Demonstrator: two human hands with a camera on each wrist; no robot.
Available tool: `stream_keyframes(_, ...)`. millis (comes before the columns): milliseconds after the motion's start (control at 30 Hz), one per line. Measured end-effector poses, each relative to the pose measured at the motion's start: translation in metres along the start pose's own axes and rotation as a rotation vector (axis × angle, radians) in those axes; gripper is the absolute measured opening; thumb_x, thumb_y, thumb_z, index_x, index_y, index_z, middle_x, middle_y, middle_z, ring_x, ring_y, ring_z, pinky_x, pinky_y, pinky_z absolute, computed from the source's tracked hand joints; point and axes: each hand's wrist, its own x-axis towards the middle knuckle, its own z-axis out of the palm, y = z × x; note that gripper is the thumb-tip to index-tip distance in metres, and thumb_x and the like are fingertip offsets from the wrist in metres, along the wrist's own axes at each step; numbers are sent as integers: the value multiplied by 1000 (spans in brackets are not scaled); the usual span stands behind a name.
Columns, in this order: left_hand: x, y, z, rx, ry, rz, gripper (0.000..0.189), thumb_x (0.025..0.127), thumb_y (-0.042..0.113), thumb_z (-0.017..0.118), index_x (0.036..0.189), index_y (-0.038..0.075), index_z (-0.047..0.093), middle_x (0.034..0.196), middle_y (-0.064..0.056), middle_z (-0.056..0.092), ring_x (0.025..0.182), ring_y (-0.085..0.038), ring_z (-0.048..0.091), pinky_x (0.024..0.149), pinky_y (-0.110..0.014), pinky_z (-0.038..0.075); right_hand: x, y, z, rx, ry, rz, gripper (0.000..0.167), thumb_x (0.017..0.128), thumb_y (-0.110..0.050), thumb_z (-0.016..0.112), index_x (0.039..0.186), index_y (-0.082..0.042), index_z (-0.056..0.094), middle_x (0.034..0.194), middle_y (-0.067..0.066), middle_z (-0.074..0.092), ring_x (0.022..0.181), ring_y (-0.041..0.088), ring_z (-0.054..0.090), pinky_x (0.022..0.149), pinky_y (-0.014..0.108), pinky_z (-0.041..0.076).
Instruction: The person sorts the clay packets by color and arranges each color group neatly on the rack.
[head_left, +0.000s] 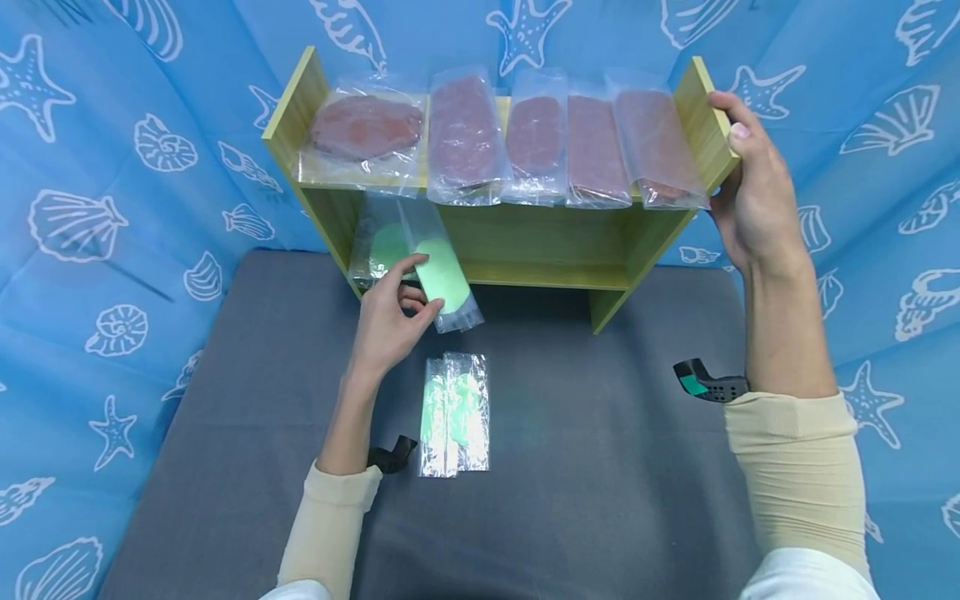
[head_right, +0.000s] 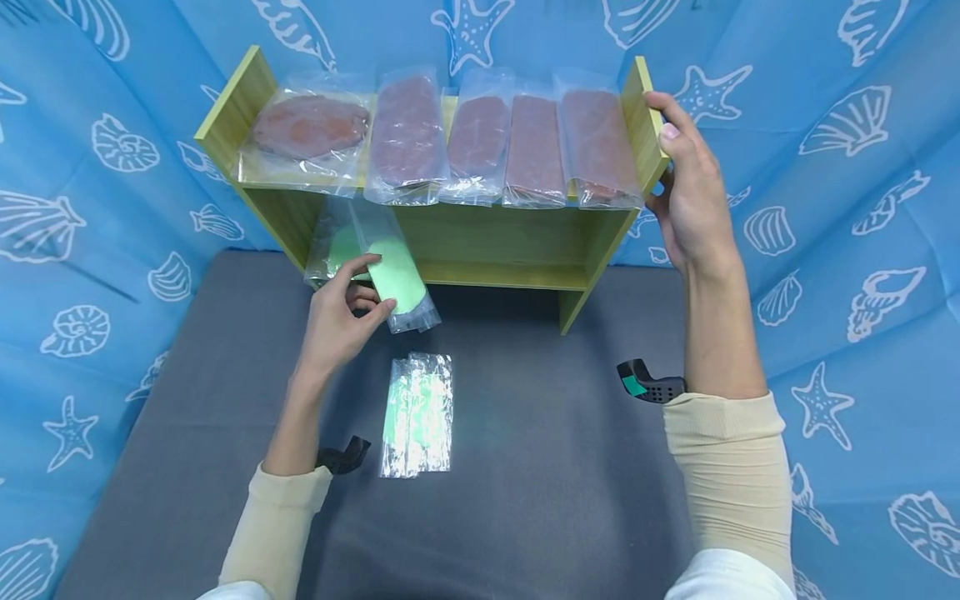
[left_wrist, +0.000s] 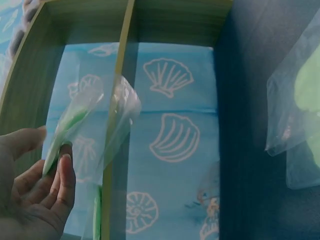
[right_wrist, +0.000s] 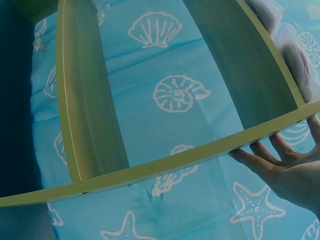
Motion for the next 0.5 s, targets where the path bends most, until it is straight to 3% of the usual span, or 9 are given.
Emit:
stream_keyframes(133,11,1,4,4,-19,-10,59,89,5,73,143,11,50,85,-8,69,71,-16,65,70,-34,51,0,0,0,-1,2,-2,42,100,-21,46,140,-15,54,133,16,41,106,27,45,77,36,42)
stream_keyframes(233,18,3,7,14,-33,-30,59,87,3,75,142,10,52,99,-10,66,72,-17,66,71,-34,51,-1,0,0,1,0,-3,42,100,-21,46,141,-15,54,133,16,40,106,27,45,78,36,42)
stream_keyframes(367,26,3,11,24,-44,-74,61,86,3,76,142,9,52,123,-15,51,80,-18,66,73,-30,53,0,1,1,9,-1,-4,41,100,-21,46,140,-14,54,133,16,40,106,27,45,77,35,43)
stream_keyframes(500,32,3,13,51,-43,-101,63,86,3,77,143,9,50,129,-17,48,82,-18,66,72,-27,54,0,1,1,5,4,-2,41,100,-21,46,140,-15,55,134,16,39,107,27,44,79,36,42)
